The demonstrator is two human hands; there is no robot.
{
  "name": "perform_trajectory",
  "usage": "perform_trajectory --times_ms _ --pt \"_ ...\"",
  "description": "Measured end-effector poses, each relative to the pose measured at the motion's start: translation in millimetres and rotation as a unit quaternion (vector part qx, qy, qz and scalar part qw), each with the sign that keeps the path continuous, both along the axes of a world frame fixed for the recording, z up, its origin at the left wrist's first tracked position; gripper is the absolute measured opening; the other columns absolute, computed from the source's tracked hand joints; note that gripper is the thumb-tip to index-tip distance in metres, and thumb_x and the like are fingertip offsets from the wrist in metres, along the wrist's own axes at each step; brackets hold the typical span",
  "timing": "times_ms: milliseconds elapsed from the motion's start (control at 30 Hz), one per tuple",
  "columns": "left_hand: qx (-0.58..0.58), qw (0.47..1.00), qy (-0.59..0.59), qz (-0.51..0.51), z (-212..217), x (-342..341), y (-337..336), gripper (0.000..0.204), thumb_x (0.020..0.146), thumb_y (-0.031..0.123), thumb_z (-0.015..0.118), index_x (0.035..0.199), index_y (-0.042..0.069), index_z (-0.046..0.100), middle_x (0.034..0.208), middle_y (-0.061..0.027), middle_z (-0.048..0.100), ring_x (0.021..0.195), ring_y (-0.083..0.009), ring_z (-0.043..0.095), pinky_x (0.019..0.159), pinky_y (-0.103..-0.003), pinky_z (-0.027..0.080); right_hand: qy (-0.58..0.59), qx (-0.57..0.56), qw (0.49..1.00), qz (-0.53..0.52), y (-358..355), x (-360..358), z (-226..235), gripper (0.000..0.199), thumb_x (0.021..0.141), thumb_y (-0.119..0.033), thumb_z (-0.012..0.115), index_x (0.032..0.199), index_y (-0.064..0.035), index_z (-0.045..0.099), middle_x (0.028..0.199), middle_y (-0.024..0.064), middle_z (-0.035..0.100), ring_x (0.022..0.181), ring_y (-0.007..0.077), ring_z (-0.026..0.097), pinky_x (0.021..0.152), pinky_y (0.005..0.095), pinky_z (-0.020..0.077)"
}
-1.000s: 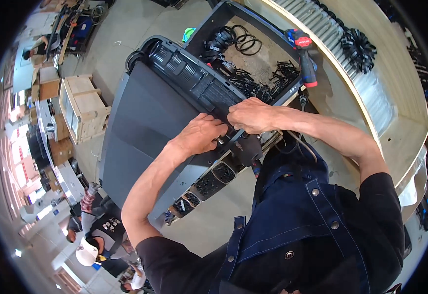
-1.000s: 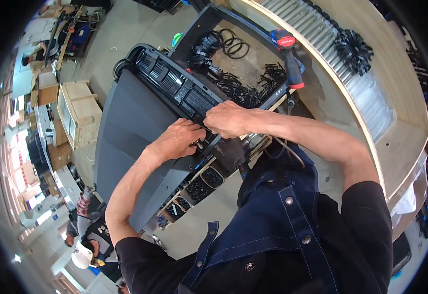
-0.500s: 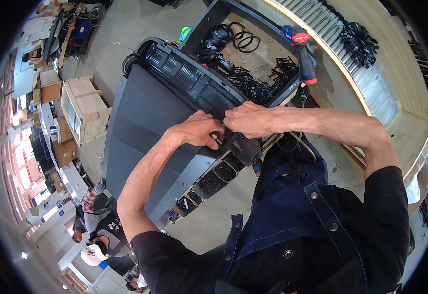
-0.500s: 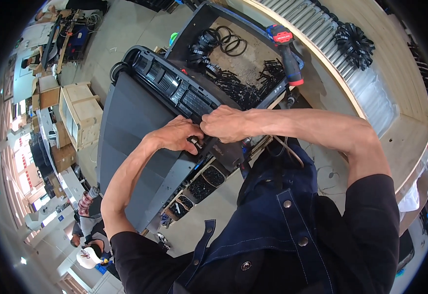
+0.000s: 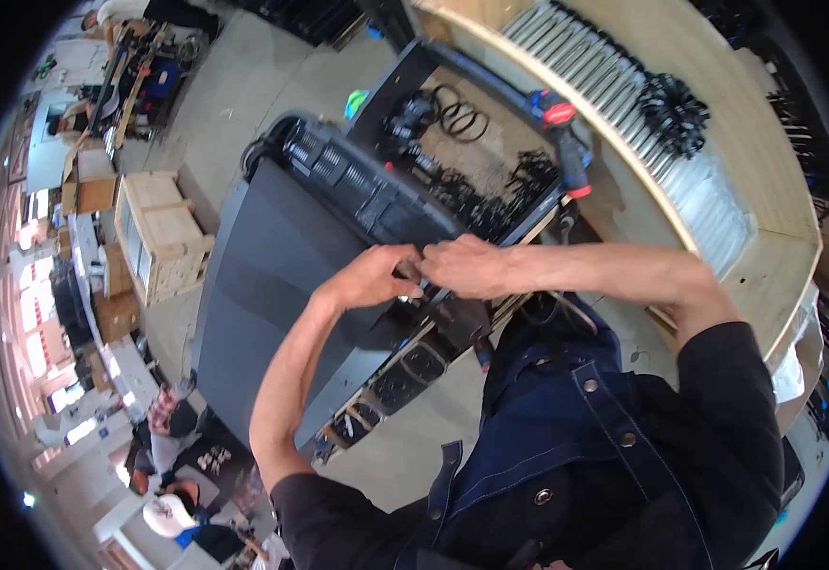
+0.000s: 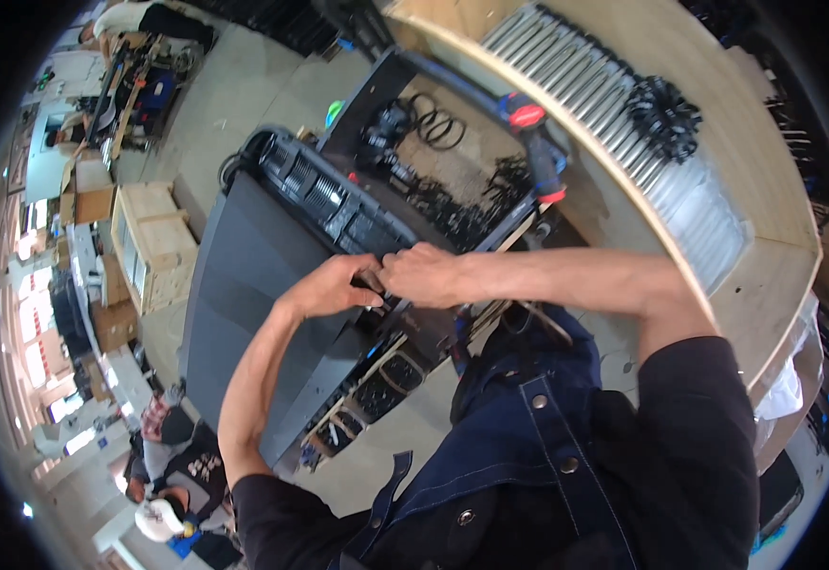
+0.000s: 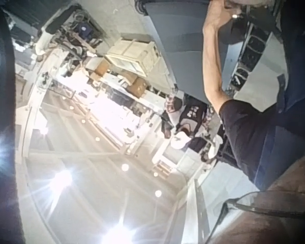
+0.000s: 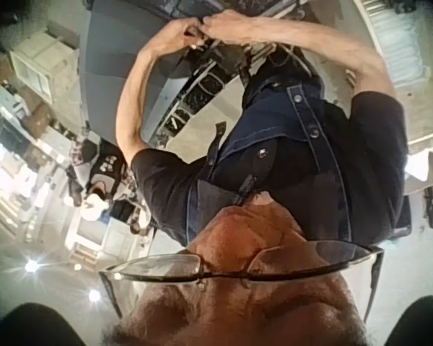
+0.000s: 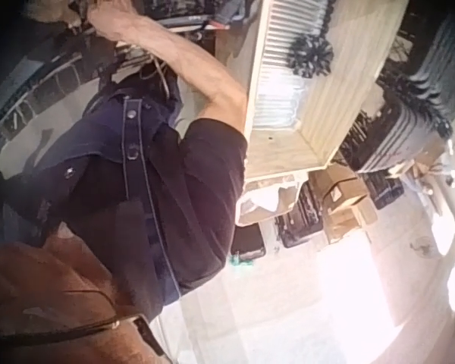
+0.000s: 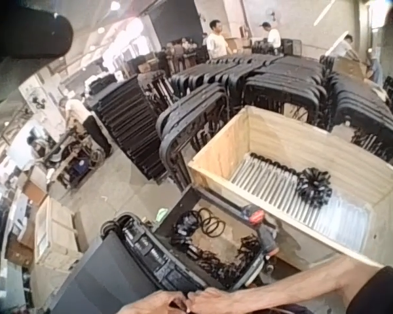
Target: Assembling the frame and electronic components of a treadmill using power tools.
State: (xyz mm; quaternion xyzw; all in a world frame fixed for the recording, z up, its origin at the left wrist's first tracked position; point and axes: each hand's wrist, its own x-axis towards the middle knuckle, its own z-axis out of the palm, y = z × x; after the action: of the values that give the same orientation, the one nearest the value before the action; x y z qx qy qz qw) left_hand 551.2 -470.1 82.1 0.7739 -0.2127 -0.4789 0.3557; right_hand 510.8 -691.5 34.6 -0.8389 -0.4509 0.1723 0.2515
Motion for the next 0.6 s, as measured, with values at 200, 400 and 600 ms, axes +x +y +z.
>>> perform_trajectory --times_ms 200,400,600 --pt "0.047 0.989 -0.077 0.119 -9 -44 -16 0.025 0.081 0.009 0.079 0.101 0.000 0.068 0.089 -0.0155 0.074 0.083 -0.0280 0.072 0.075 -0.038 0.054 0.050 0.105 0.983 -0.139 -18 -10 1 0.030 0.081 -0.013 0.072 0.108 -0.0028 0.064 0.101 0.0172 0.064 0.097 0.0378 0.067 0.080 0.0467 0.0564" --pt "-0.173 0.889 -0.107 0.411 2 -51 -12 0.031 0.091 0.006 0.073 0.120 0.001 0.065 0.092 -0.0023 0.066 0.085 -0.0138 0.065 0.077 -0.029 0.053 -0.066 0.115 0.749 -0.650 -149 36 -62 0.060 0.077 -0.027 0.082 0.125 0.0000 0.058 0.119 0.0235 0.060 0.112 0.0427 0.059 0.095 0.0488 0.0488" --pt "-0.449 0.630 0.040 0.633 17 -93 -35 0.038 0.095 0.010 0.069 0.130 0.003 0.056 0.100 -0.0101 0.065 0.088 -0.0212 0.066 0.081 -0.033 0.055 0.227 0.209 0.752 -0.583 -193 107 -146 0.020 0.081 -0.012 0.076 0.093 -0.0011 0.064 0.078 0.0043 0.064 0.066 0.0119 0.060 0.055 0.0305 0.0482"
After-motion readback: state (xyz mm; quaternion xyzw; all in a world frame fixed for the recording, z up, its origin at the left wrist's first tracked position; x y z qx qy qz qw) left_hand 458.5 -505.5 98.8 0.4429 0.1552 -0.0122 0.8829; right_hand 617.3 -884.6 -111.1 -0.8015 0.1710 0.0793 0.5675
